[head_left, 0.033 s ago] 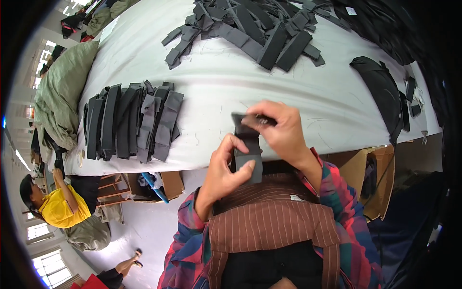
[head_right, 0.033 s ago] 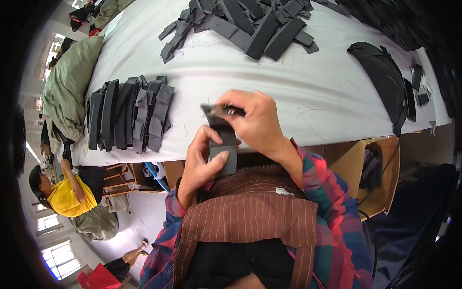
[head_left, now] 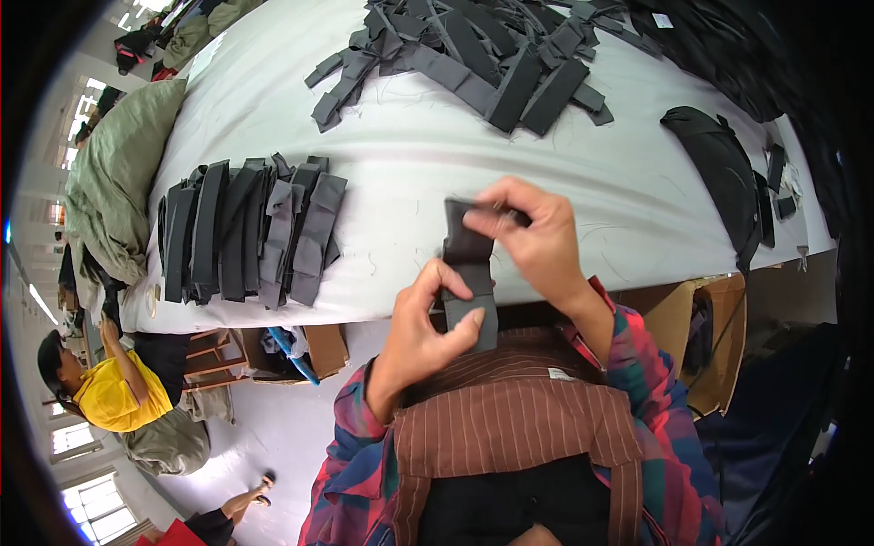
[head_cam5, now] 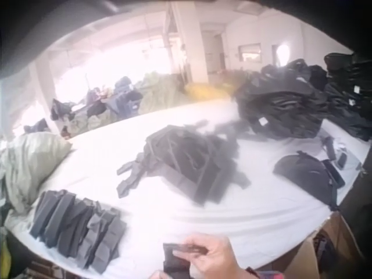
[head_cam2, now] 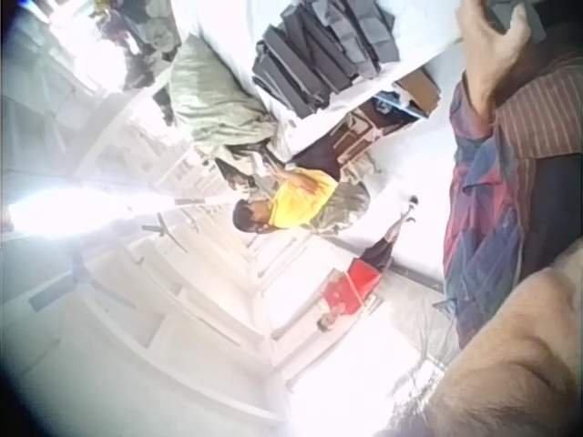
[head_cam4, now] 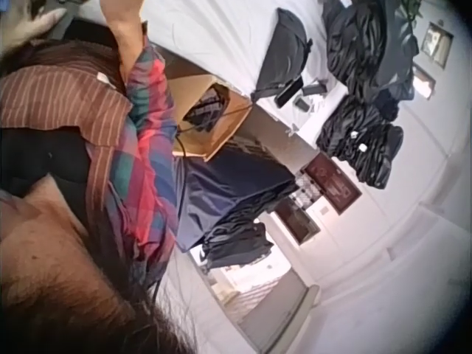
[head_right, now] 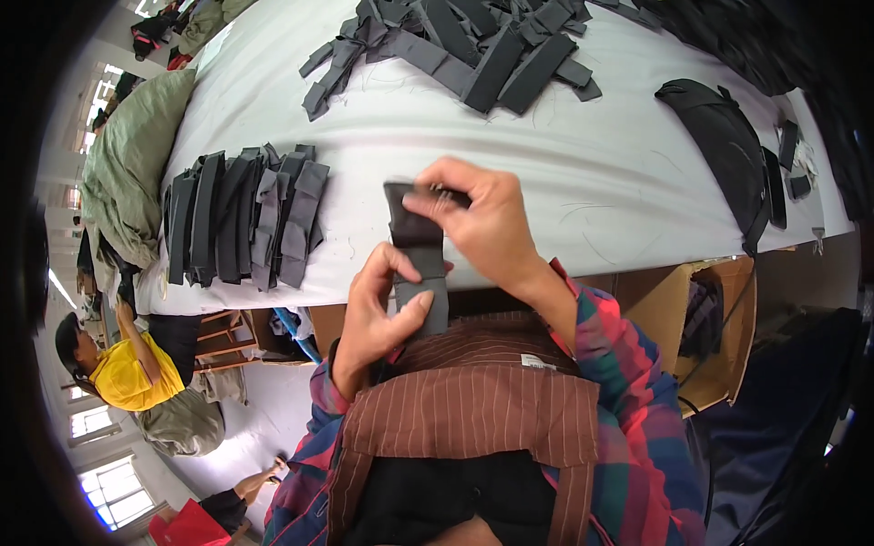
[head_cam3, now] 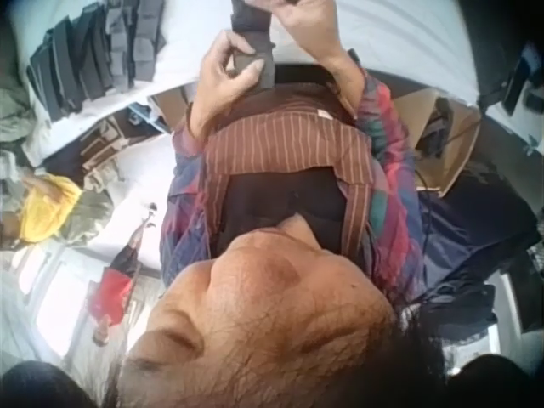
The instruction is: Trim loose threads and excess material from black fabric components using small scissors.
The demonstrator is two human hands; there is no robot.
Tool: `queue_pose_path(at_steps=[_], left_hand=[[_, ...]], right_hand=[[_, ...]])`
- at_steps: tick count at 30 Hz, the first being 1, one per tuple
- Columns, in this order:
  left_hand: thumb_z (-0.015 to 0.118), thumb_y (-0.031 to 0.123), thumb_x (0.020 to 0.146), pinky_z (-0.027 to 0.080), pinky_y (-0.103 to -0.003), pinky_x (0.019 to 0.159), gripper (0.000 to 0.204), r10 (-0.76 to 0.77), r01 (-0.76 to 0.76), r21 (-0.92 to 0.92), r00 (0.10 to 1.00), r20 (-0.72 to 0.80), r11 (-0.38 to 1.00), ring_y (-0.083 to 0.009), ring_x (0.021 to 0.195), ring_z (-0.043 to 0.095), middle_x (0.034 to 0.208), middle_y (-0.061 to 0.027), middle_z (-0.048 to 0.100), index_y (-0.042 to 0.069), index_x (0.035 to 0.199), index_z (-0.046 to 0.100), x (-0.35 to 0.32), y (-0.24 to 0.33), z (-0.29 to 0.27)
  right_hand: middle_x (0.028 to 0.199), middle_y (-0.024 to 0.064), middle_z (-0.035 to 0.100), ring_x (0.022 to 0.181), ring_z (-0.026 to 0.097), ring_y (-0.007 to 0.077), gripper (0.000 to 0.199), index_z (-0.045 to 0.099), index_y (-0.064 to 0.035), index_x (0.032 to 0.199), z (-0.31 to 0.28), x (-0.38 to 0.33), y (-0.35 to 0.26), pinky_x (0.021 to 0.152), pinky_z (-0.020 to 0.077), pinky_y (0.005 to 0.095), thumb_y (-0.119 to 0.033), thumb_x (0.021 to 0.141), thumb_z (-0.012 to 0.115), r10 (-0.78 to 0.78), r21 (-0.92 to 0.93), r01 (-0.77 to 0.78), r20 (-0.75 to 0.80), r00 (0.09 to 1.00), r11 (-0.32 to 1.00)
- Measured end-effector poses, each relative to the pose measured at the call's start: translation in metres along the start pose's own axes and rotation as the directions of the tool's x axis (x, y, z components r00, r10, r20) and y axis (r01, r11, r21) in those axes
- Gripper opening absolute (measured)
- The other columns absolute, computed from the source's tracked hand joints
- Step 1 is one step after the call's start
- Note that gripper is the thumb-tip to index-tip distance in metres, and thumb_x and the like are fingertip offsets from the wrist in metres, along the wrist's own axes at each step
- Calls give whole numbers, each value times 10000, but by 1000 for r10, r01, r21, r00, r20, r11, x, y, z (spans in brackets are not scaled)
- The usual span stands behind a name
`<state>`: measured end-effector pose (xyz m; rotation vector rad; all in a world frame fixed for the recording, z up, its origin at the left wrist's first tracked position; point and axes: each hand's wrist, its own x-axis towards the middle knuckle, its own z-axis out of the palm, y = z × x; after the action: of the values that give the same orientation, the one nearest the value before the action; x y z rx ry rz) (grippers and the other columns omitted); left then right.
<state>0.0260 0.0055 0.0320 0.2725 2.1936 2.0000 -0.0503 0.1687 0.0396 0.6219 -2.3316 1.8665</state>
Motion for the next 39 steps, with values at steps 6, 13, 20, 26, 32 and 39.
queue_pose_path(at_steps=[6,13,20,26,32,39], left_hand=[[596,-36,700,299,-288,971,347,240,-201,276,964,-113,940,-172,999,426,925,-63,445,50,974,401,10,16,-3],[576,77,901,432,-219,745,160,52,-54,-4,977,-209,999,-75,807,533,872,-20,616,-40,1008,597,37,1,-8],[554,133,930,408,-175,592,178,-106,28,-273,956,-275,962,-22,659,507,764,18,613,-20,918,643,35,18,-2],[579,154,919,328,-176,512,184,-116,12,-312,941,-319,950,-4,591,445,685,57,562,-5,864,654,34,12,-6],[616,162,902,236,-187,463,215,-121,37,-237,929,-349,971,12,530,370,606,86,503,3,763,657,32,12,-8],[619,151,900,217,-195,443,229,-107,53,-171,938,-329,984,11,494,340,558,87,482,2,728,649,31,15,-1]], right_hand=[[682,-63,567,635,456,7,73,645,-17,793,-3,9,-7,561,371,183,-61,821,697,277,604,-152,-118,954,783],[642,-4,601,557,511,91,156,684,-82,853,-3,-13,-16,542,354,248,-22,709,697,-103,4,104,-113,988,995],[591,-16,555,524,513,171,347,713,-175,871,-1,-25,1,527,310,294,32,599,650,-318,-308,289,-47,947,906],[628,-27,592,541,526,161,292,713,-171,875,-5,-23,-6,545,322,304,-12,631,682,-271,-253,276,54,961,927],[720,-2,587,622,524,190,279,682,-142,991,-34,-10,-26,604,308,307,-208,726,743,-290,-371,295,70,954,880],[682,-39,510,625,460,186,210,683,-183,906,-33,-18,-34,633,307,323,-219,706,735,-334,-692,290,75,940,661]])
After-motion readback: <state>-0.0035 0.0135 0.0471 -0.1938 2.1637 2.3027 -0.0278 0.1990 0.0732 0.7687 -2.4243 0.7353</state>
